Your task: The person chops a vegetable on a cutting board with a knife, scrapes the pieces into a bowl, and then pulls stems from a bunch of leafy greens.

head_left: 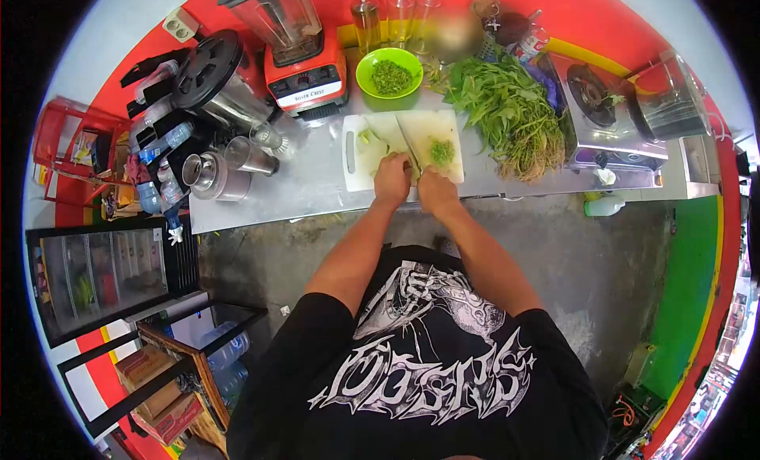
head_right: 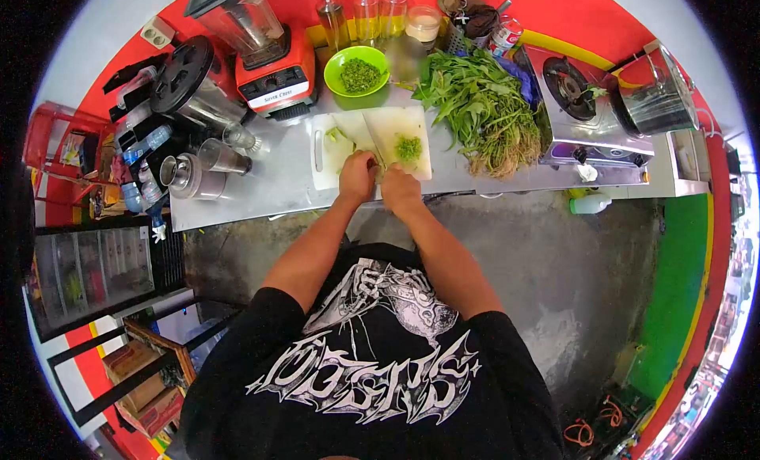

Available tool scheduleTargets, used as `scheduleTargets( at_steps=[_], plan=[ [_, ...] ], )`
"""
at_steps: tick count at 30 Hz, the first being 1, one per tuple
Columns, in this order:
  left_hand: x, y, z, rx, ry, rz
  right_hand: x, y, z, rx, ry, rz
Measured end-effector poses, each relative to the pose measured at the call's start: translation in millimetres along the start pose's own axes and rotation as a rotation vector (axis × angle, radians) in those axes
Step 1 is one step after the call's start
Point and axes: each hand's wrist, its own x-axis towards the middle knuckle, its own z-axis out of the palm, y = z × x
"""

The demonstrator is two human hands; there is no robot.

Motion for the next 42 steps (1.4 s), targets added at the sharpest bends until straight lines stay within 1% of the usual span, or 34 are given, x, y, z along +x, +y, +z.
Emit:
scheduleTargets(
  at_steps=[2,4,7,8,10,11,13,14,17,19,20,22,23,26,28,32,33,34,37,39,40,42],
  plan=[
    [-1.1,-2.1,0.8,-0.033,0.007,0.0,-2.6,-3.6,-0.9,0.002,-0.003,0.008],
    [-2.7,-2.1,2.1,0.016,0.045,0.056,-11.3,-6.7,11.6,0.037,-0.008,0.122],
    [-3.3,-4.3,5.6,0.059,0.048,0.106,-15.2,-7.0,24.4,0.038,0.012,0.158],
    [-4.1,-5.9,6.6,0.06,0.047,0.107,-10.8,-4.6,24.5,0.04,0.012,0.158],
    [-7.5,-6.4,7.2,0.068,0.071,0.114,-3.0,-1.3,16.6,0.029,0.021,0.081],
    [-9.1,-7.4,6.6,0.07,0.067,0.116,-3.7,-0.5,15.6,0.033,0.022,0.083],
    [-8.3,-11.0,4.2,0.029,0.091,0.133,-8.4,-8.3,-1.0,-0.038,-0.048,0.055],
    [-7.2,-12.5,4.0,0.029,0.09,0.133,-10.4,-10.3,2.1,-0.037,-0.048,0.055],
    [-5.1,-13.5,5.8,-0.024,0.111,0.097,-14.7,-8.3,20.8,-0.009,0.01,0.102],
    [-2.9,-14.1,5.0,0.047,0.043,0.014,-6.7,-5.4,24.5,-0.004,0.015,0.111],
    [-3.1,-14.4,4.5,0.048,0.045,0.014,-1.8,-1.2,23.6,-0.004,0.016,0.109],
    [-3.0,-15.5,3.9,0.048,0.065,0.01,-0.2,-1.9,4.5,-0.147,-0.062,0.026],
    [-3.3,-15.9,3.9,0.05,0.068,0.009,-1.8,-2.5,2.5,-0.148,-0.062,0.022],
    [-4.2,-13.7,2.8,-0.009,0.073,-0.004,-10.9,-4.7,8.1,-0.092,-0.071,0.038],
    [-2.4,-10.0,2.0,0.032,0.048,-0.061,-9.5,-5.8,23.6,-0.026,-0.033,0.138],
    [-0.2,-10.4,-1.3,-0.007,0.045,-0.11,6.9,0.4,17.4,0.004,-0.04,0.101],
    [1.3,-11.7,-2.0,-0.005,0.011,-0.129,1.8,-4.7,-0.8,-0.072,-0.106,0.037],
    [4.1,-13.0,-3.1,-0.004,-0.021,-0.147,2.6,-4.9,0.6,-0.069,-0.103,0.038],
    [7.2,-17.1,-5.1,0.006,-0.036,-0.103,-1.2,-7.6,9.2,-0.032,-0.087,0.077],
    [5.7,-16.2,-4.6,-0.005,-0.036,-0.13,-8.5,-11.6,18.7,-0.016,-0.077,0.177],
    [5.8,-14.7,-5.6,-0.016,-0.03,-0.153,-6.2,-9.9,20.3,-0.018,-0.08,0.176],
    [5.9,-16.0,-6.4,0.004,-0.035,-0.152,0.5,-4.7,23.7,0.054,-0.011,0.159]
  ],
)
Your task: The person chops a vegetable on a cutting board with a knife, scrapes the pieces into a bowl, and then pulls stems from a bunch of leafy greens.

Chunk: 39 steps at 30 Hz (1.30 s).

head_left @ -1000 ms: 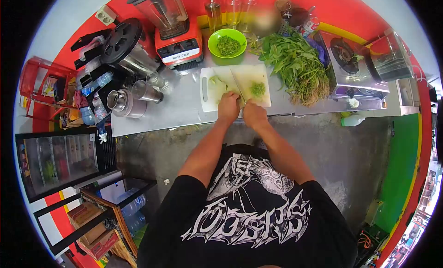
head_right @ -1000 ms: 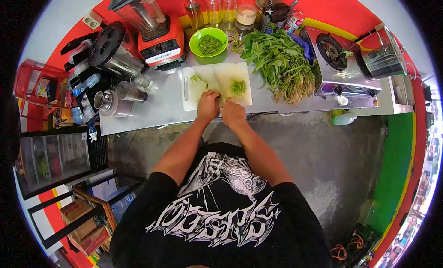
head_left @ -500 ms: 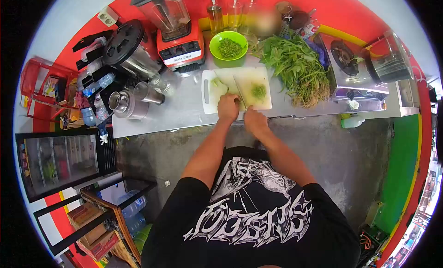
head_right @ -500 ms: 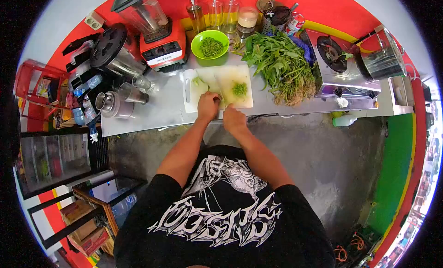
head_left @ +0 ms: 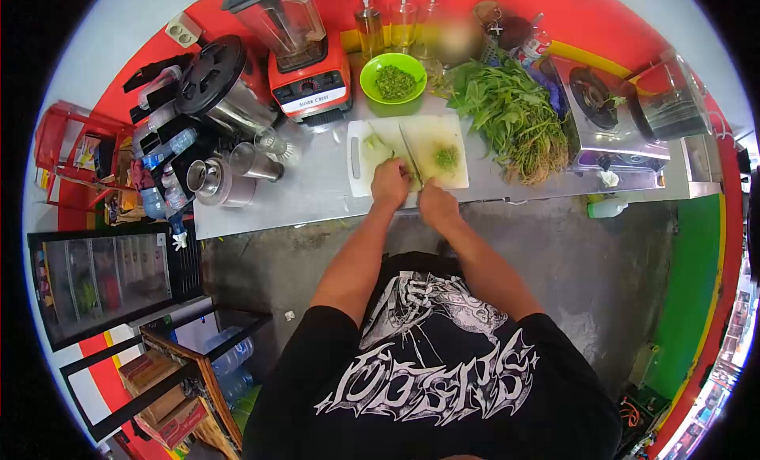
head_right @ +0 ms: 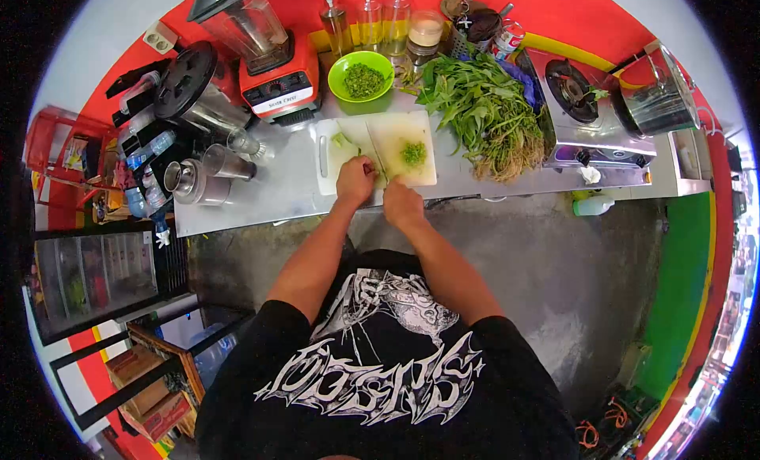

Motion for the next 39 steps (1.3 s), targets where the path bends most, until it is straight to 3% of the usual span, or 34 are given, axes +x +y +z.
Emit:
scheduleTargets(
  at_steps=[5,7,10,13,18,21,24,39],
  plan=[
    [10.5,-12.4,0.3,-0.027,-0.038,0.024,13.9,0.3,-12.8,-0.032,-0.072,-0.043],
    [15.5,-8.7,-7.2,-0.066,-0.194,-0.084,7.3,-4.8,-12.6,-0.033,-0.076,-0.044],
    [19.2,-4.9,-11.7,-0.072,-0.246,-0.133,3.9,-6.5,-0.5,0.026,-0.047,0.058],
    [31.7,-7.4,-12.3,0.02,-0.284,-0.092,8.6,-4.3,0.9,-0.067,-0.05,-0.043],
    [30.0,-14.5,1.0,0.13,-0.228,-0.062,1.7,-14.4,-11.1,0.037,-0.017,-0.001],
    [5.5,-13.8,5.2,0.001,0.016,0.031,0.7,-11.4,6.9,-0.037,-0.006,0.003],
    [-5.8,-8.4,11.0,0.06,0.129,0.079,6.6,-12.9,-6.0,-0.007,-0.028,-0.057],
    [-18.6,-3.2,2.6,-0.038,0.148,0.015,1.3,-17.4,-19.9,-0.014,-0.114,-0.054]
  ],
)
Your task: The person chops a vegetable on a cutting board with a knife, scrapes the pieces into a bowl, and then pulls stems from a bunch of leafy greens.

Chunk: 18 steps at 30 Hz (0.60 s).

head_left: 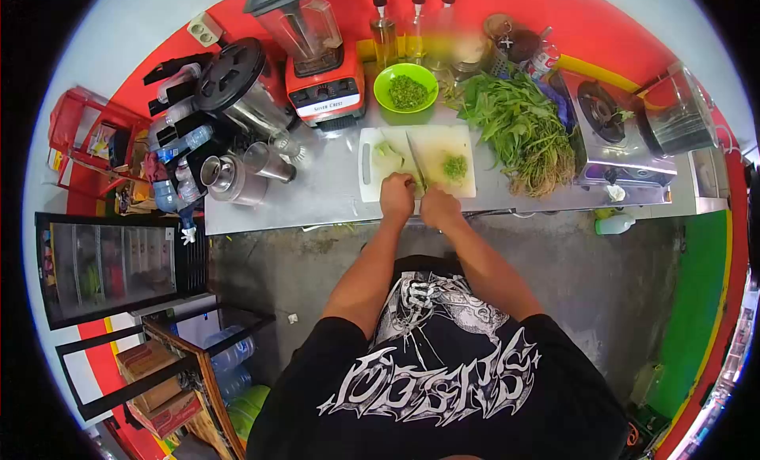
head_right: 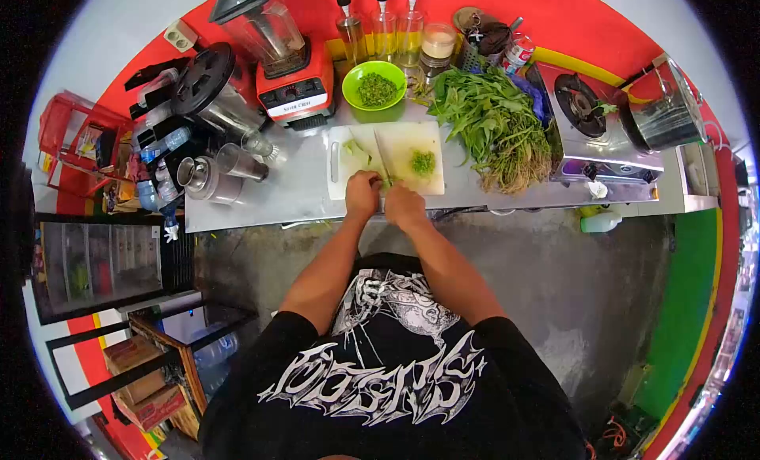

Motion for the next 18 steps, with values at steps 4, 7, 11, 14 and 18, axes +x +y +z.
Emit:
scheduleTargets(
  at_steps=[4,7,11,14,18],
  plan=[
    [2.1,0.3,3.3,-0.03,-0.018,-0.032,2.4,3.9,12.9,0.056,0.055,0.093],
    [-0.8,-4.7,5.9,-0.034,0.038,0.018,0.0,1.7,2.2,0.0,0.009,0.031],
    [0.7,-5.7,2.7,-0.092,-0.034,-0.07,-6.8,1.7,1.5,-0.011,-0.006,0.003],
    [2.2,-10.7,10.1,-0.081,-0.023,-0.075,-0.9,11.1,17.8,0.014,0.024,0.009],
    [-1.9,-13.6,8.7,-0.042,0.073,0.033,1.2,6.7,7.1,-0.051,0.038,-0.04]
  ],
)
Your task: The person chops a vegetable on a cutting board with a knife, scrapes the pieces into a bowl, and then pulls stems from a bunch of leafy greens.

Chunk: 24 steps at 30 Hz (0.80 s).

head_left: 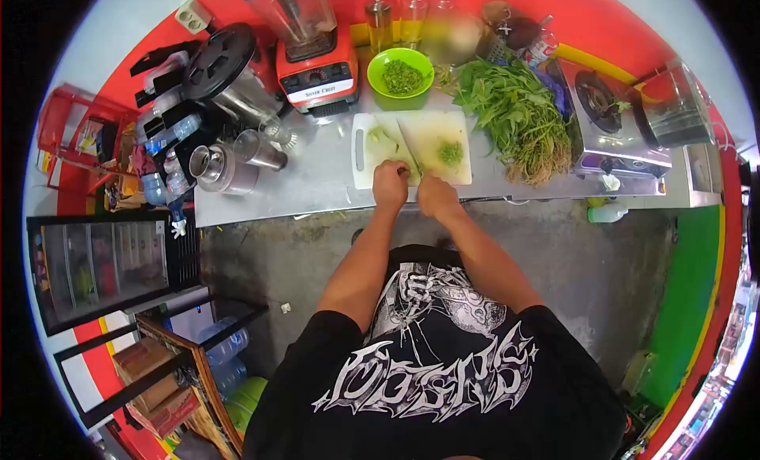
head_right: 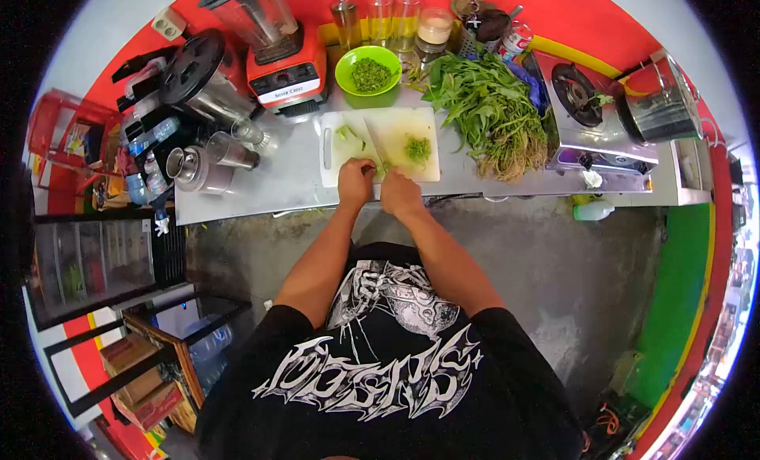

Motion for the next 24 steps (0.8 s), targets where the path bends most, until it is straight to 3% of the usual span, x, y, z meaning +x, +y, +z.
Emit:
scheduleTargets(
  at_steps=[4,9,24],
  plan=[
    [-1.0,5.7,-5.6,-0.026,0.002,-0.002,-10.8,-8.6,-3.6,-0.002,-0.062,-0.005],
    [-5.1,12.3,-13.3,-0.005,-0.04,-0.029,-3.2,-1.7,12.5,0.1,0.074,0.004],
    [-3.9,3.2,-7.6,-0.074,0.02,-0.008,-8.7,-2.4,0.4,0.018,-0.033,0.049]
  ],
)
